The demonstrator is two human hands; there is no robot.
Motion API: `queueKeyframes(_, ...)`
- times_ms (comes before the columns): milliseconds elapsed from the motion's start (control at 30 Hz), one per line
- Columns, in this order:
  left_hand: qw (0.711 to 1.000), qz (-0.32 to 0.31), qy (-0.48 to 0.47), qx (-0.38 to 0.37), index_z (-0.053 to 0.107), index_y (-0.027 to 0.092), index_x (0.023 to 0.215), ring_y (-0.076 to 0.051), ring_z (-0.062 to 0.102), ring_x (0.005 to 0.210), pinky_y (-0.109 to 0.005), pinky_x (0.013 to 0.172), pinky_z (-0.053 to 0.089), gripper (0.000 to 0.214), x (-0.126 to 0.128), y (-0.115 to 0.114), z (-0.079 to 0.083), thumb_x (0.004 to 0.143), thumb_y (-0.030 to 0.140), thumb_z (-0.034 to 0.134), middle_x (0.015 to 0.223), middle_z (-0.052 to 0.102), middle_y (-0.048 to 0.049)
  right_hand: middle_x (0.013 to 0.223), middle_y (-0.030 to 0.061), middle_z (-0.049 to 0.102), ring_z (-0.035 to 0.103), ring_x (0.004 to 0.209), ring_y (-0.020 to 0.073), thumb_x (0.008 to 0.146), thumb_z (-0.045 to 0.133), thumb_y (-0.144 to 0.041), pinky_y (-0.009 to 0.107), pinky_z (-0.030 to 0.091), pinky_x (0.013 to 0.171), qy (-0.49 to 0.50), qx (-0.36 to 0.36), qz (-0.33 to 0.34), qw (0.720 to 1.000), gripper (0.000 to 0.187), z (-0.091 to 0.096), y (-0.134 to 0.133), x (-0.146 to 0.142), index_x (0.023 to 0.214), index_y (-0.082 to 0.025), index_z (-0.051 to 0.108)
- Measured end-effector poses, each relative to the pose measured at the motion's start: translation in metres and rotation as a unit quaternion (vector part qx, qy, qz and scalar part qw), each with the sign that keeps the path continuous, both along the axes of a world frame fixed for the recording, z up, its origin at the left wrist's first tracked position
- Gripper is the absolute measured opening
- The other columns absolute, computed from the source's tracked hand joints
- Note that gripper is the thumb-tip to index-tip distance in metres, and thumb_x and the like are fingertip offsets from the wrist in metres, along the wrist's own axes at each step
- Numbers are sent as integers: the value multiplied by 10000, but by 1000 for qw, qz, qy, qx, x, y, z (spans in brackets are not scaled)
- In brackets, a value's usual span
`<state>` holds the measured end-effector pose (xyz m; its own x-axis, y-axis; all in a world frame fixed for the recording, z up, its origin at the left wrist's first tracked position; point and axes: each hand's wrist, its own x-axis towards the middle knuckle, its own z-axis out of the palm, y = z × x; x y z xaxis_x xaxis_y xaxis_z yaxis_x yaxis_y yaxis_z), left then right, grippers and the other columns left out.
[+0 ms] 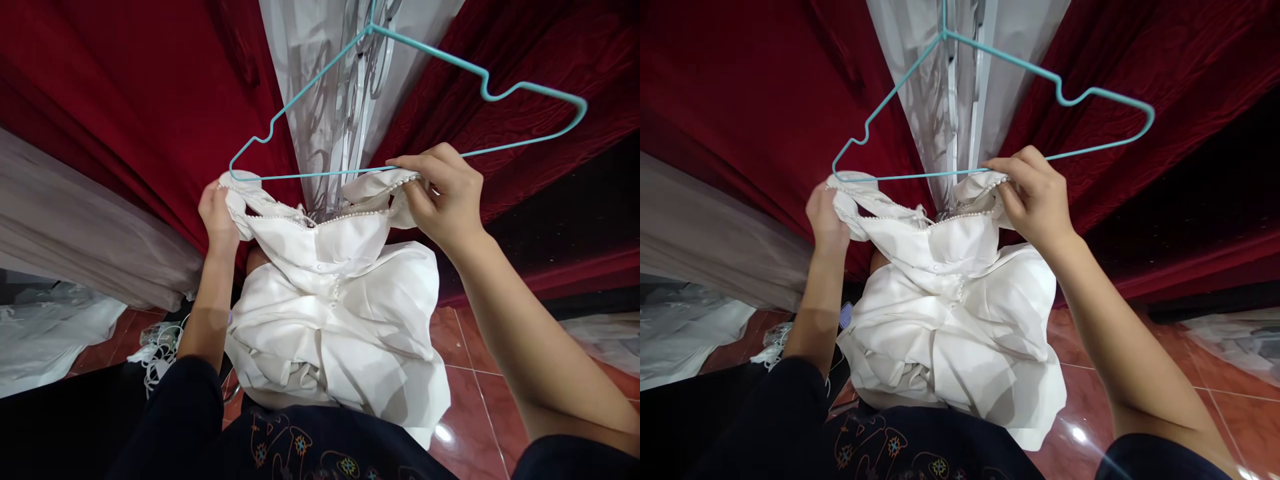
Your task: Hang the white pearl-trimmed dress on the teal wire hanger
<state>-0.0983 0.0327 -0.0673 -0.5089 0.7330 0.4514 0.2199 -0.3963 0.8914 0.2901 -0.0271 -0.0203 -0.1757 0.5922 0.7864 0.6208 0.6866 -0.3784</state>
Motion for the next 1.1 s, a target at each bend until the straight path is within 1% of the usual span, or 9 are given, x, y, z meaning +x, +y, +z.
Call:
queueKeyframes(167, 984, -61, 125, 114, 536, 257, 1192, -108, 533, 970, -338, 867, 500, 777, -19, 52, 67, 892, 970, 461, 1055, 624, 47, 953, 87, 680, 615, 848, 207, 973, 544, -187, 366, 502, 759, 21, 6, 3, 1000, 335, -1, -2, -6, 1188, -244, 794)
queueKeyframes(267, 969, -62, 129, 201, 573, 231, 1052, -91, 460, 820, -321, 736, 448, 910, -5, 70, 102, 736, 1078, 469, 911, 600, 59, 922, 81, 682, 620, 830, 205, 969, 553, -213, 372, 507, 735, 35, 9, -7, 999, 311, -3, -2, -13, 1155, -238, 801)
queueKeyframes(333, 960, -74, 146, 227, 596, 209, 964, -88, 462, 767, -324, 694, 426, 845, 5, 70, 114, 781, 1031, 529, 839, 587, 53, 906, 79, 677, 621, 820, 207, 967, 547, -224, 382, 516, 721, 42, 5, -18, 999, 308, -5, -1, -17, 1139, -251, 800)
queueKeyframes(433, 951, -44, 181, 247, 616, 178, 916, -89, 494, 767, -326, 717, 427, 545, 9, 56, 116, 1016, 714, 610, 810, 589, 36, 921, 79, 673, 631, 841, 225, 963, 535, -227, 413, 541, 738, 37, -8, -34, 999, 321, -6, -1, -18, 1151, -281, 789)
queueKeyframes(533, 968, 10, 129, 216, 572, 170, 861, -100, 494, 773, -323, 738, 425, 335, 5, 36, 111, 1088, 417, 564, 769, 551, 21, 948, 82, 669, 637, 873, 243, 995, 514, -260, 441, 561, 781, 18, -29, -46, 998, 317, -5, -1, -14, 1172, -331, 768)
queueKeyframes(633, 985, -7, 71, 158, 536, 178, 817, -114, 471, 744, -336, 713, 404, 260, 5, 16, 109, 1031, 324, 559, 739, 498, 4, 946, 83, 663, 641, 876, 249, 1013, 505, -293, 458, 574, 802, 12, -44, -53, 998, 308, -4, -1, -12, 1180, -341, 759)
queueKeyframes(767, 983, -24, 67, 167, 579, 188, 794, -129, 464, 705, -332, 655, 355, 85, 17, 2, 119, 849, 215, 638, 698, 481, -8, 922, 76, 641, 658, 897, 257, 997, 523, -341, 471, 590, 832, 28, -52, -59, 997, 303, -6, 1, -17, 1176, -323, 766)
queueKeyframes(933, 950, -101, 124, 269, 653, 149, 891, -106, 546, 742, -295, 675, 441, 123, 34, 24, 135, 806, 59, 651, 799, 604, -1, 898, 70, 635, 652, 865, 248, 981, 536, -322, 455, 574, 840, 38, -41, -42, 998, 277, -8, 1, -25, 1134, -292, 765)
queueKeyframes(1100, 957, -217, 183, 51, 613, 221, 1160, -118, 620, 900, -304, 800, 537, 118, 56, 36, 135, 1055, 194, 661, 1011, 658, -2, 900, 75, 650, 647, 870, 249, 954, 519, -249, 433, 558, 828, 37, -17, -44, 998, 251, -6, 3, -22, 1056, -250, 748)
